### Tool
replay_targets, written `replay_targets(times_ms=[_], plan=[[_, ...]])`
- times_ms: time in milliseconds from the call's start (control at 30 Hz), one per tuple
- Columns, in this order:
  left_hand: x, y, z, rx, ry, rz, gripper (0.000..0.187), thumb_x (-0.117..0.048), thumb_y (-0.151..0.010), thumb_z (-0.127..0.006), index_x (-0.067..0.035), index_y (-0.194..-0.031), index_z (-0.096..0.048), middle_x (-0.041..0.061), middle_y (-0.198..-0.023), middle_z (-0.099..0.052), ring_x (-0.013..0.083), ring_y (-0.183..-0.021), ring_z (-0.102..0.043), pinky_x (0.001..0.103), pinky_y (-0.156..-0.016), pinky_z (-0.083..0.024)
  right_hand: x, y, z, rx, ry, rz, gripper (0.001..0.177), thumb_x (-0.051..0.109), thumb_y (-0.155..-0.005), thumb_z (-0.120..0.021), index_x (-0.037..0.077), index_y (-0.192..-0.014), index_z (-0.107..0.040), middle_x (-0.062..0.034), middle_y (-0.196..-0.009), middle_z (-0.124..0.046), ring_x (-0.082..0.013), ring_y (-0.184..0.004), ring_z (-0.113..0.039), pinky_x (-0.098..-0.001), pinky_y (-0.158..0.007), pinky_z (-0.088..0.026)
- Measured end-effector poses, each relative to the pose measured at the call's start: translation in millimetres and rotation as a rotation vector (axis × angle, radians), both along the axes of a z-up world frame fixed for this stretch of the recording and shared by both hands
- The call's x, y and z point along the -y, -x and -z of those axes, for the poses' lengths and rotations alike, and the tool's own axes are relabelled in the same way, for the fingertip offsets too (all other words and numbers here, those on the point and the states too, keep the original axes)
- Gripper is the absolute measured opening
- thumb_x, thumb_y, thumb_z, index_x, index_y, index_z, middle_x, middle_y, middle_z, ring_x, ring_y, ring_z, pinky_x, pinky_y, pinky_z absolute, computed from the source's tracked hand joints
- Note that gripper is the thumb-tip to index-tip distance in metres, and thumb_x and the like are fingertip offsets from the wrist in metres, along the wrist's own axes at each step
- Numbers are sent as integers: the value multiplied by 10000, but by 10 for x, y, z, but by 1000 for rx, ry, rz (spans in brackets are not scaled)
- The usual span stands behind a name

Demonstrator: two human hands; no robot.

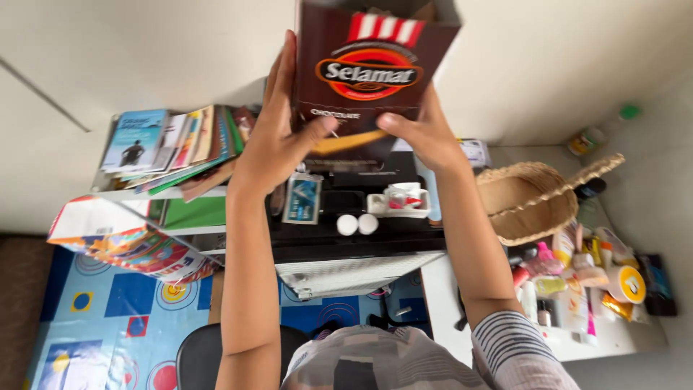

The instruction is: Organizing and tidying items on a desk, including boxes, a basket, and wiping the surface with a cloth

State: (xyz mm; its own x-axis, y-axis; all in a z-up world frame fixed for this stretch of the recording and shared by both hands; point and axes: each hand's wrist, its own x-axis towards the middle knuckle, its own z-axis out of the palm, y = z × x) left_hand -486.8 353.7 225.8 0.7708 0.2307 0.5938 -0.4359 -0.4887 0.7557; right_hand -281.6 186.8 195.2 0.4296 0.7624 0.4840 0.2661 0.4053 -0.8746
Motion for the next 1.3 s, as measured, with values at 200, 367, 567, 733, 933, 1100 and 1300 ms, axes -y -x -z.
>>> replay_targets(times_ms=[200,367,567,733,933,1100,1300], plan=[[-562,122,135,-141,-15,-174,923,-718,-1041,-443,-292,-1619,138,120,-1781,31,404,-1656,-48,639,-1259,-300,-745,143,-88,198,146,-70,688,356,-934,-765,44,-1434,-409,-141,-1399,-582,-243,-1288,-569,-394,-1124,-495],[-958,-174,409,-102,53,-178,858,-634,-1084,-506,-339,-1612,102,82,-1776,-39,363,-1607,-320,547,-1200,-434,-1158,19,-28,240,174,-16,661,412,-946,-746,104,-1425,-412,-121,-1387,-577,-281,-1303,-571,-420,-1128,-487],[-1211,-582,793,-92,212,-71,897,-497,-1069,-582,-279,-1611,100,118,-1736,-138,307,-1565,-346,485,-1228,-373,-1459,-136,214,356,248,262,705,273,-894,-775,61,-1423,-359,-176,-1344,-635,-343,-1277,-604,-454,-1100,-486],[-1295,-816,1057,-134,289,-66,970,-438,-1026,-677,-289,-1610,83,131,-1717,-214,291,-1561,-305,489,-1238,-310,-1543,-261,421,539,396,494,795,84,-787,-900,14,-1419,-422,-202,-1267,-648,-370,-1168,-637,-454,-993,-556],[-1226,-1023,1227,-179,157,-225,972,-266,-1033,-674,-248,-1603,114,222,-1676,-296,383,-1467,-461,567,-1168,-419,-1493,-306,464,710,596,744,826,207,-832,-906,-5,-1385,-331,-246,-1004,-709,-516,-802,-672,-559,-639,-546],[-1217,-1082,1261,-250,175,-297,987,-194,-994,-711,-281,-1600,63,184,-1598,-467,375,-1381,-563,530,-1112,-474,-1149,-422,213,495,281,641,240,-43,-968,-617,37,-1193,-594,-93,-874,-712,-139,-492,-615,-286,-444,-580],[-1209,-1120,1344,-301,148,-330,971,-319,-976,-706,-217,-1614,19,160,-1635,-408,370,-1421,-511,535,-1127,-441,-577,-1118,205,569,-325,1191,419,-238,-752,-522,56,-1051,-519,-67,-846,-498,-152,-692,-453,-269,-564,-393]])
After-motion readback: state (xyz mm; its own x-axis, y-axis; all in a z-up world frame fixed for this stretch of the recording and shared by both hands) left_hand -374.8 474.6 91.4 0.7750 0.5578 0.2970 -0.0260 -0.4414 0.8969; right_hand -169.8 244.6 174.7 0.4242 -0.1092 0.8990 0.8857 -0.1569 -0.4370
